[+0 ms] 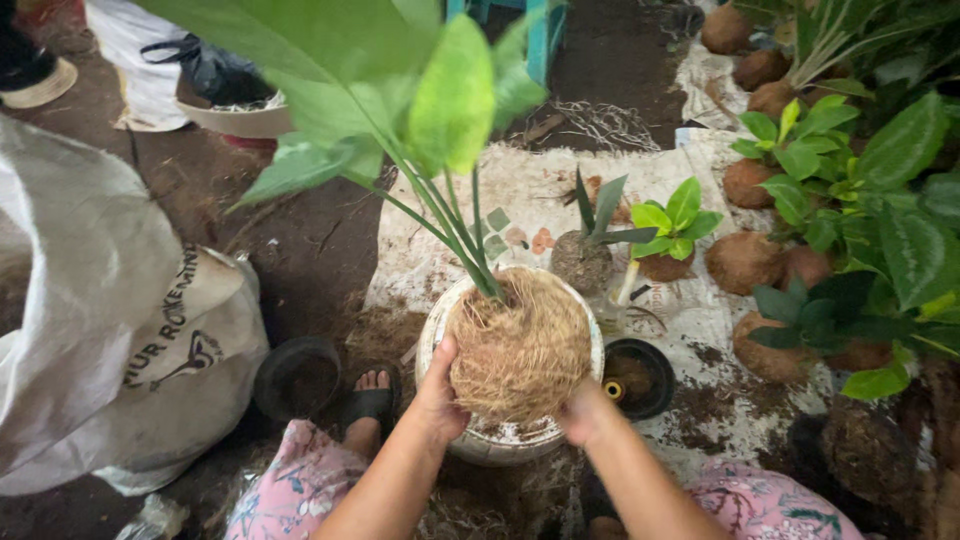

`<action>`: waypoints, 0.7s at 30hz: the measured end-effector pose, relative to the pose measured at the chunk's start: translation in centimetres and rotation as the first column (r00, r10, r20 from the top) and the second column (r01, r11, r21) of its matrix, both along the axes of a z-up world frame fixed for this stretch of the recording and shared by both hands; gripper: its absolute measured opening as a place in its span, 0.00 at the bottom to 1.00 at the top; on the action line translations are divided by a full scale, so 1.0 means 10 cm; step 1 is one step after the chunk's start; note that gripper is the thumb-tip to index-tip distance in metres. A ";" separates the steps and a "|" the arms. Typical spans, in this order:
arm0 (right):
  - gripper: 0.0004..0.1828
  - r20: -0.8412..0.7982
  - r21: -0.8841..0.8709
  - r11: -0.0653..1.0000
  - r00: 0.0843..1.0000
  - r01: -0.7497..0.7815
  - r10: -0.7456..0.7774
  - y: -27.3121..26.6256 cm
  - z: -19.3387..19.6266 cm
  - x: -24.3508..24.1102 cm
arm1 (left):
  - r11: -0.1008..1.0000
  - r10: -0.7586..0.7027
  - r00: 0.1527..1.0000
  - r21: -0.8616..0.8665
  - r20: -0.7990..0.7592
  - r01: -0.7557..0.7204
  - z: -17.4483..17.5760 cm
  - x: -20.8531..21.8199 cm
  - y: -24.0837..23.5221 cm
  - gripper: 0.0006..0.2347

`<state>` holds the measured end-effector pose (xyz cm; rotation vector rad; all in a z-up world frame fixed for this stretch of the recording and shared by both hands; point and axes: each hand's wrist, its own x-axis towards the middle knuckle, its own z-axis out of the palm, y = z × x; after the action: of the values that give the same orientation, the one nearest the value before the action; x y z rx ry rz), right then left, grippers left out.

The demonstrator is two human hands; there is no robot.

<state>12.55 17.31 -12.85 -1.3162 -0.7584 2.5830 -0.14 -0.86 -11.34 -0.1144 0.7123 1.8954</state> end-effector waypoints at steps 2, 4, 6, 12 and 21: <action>0.23 -0.002 0.003 1.000 1.000 -0.014 0.014 0.29 0.16 -0.05 | 1.000 -0.008 1.000 -0.023 0.007 0.008 -0.04 0.00 0.00 0.42; 0.18 0.148 0.135 0.990 0.989 -0.045 0.024 0.56 0.36 -0.07 | 0.996 -0.004 1.000 -0.094 0.000 0.004 -0.02 0.00 -0.01 0.42; 0.13 -0.001 0.254 0.963 0.995 -0.095 0.098 0.68 0.55 -0.02 | 0.978 0.005 1.000 -0.209 -0.025 -0.011 0.05 0.01 -0.03 0.42; 0.14 -0.133 0.771 0.635 0.964 -0.046 0.230 0.55 1.04 0.08 | 0.984 0.076 0.985 -0.146 -0.154 -0.098 0.34 0.06 -0.01 0.41; 0.13 -0.076 0.660 0.746 0.979 -0.093 0.189 0.55 1.34 -0.12 | 0.997 -0.067 0.964 0.007 -0.256 0.071 0.31 0.11 -0.03 0.44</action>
<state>11.35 22.85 0.54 -0.8632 -1.5970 2.1251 0.99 -1.18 -8.22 0.1667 0.8631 1.8671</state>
